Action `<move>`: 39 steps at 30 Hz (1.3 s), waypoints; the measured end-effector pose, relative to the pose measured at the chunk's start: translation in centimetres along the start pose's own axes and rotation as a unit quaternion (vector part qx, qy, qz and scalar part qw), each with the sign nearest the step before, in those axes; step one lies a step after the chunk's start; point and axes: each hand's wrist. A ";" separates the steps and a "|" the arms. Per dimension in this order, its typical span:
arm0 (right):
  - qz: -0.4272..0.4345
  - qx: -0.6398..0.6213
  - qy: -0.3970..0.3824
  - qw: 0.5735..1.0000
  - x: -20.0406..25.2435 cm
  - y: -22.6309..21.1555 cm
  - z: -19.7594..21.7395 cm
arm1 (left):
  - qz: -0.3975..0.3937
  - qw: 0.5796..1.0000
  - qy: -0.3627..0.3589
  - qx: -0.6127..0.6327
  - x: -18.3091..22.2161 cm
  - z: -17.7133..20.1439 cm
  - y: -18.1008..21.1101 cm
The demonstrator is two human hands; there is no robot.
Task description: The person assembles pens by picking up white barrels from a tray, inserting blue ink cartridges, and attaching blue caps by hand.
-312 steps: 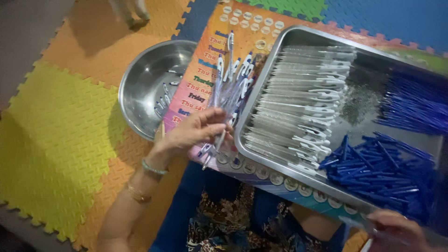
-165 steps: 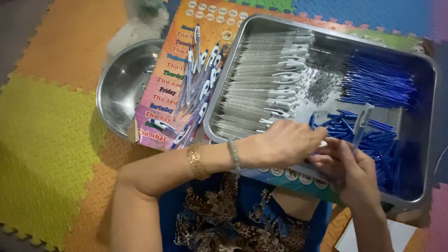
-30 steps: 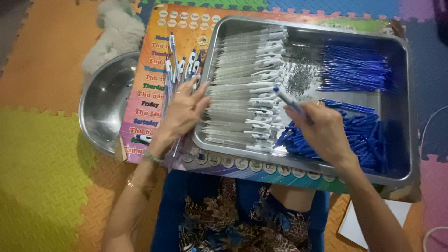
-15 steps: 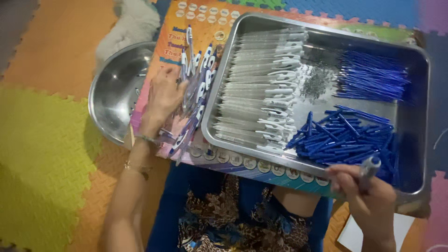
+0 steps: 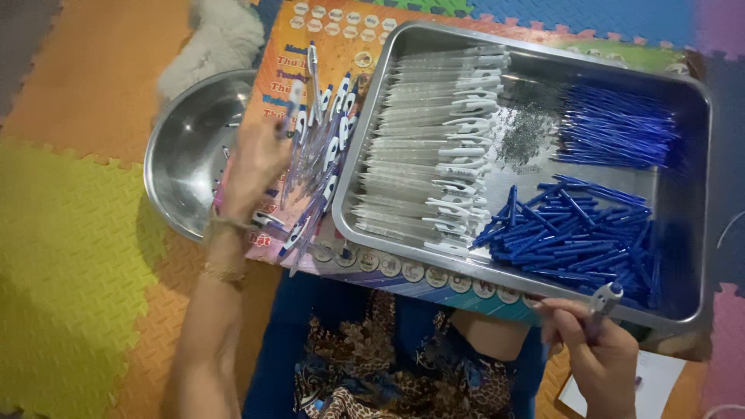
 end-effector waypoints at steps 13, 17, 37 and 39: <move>0.093 -0.299 -0.038 0.949 -0.5 -1.6 -3.5 | -0.184 0.785 -0.395 0.440 15.8 -3.1 3.8; 0.073 -0.414 -0.045 0.906 -0.8 -3.4 -4.3 | -0.100 0.670 -0.486 0.553 17.7 -6.7 4.0; 0.145 -0.215 0.005 0.966 -0.5 -7.6 -9.8 | -0.053 0.684 -0.484 0.544 20.2 -9.6 4.7; 0.147 -0.205 0.015 0.968 -0.5 -7.4 -9.9 | -0.050 0.685 -0.482 0.544 20.4 -9.4 4.9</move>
Point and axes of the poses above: each hand's wrist, its own x-axis away from the middle knuckle, its own z-axis out of the back of the hand, y = z × x, and after that the axes turned 7 degrees about y, right-handed
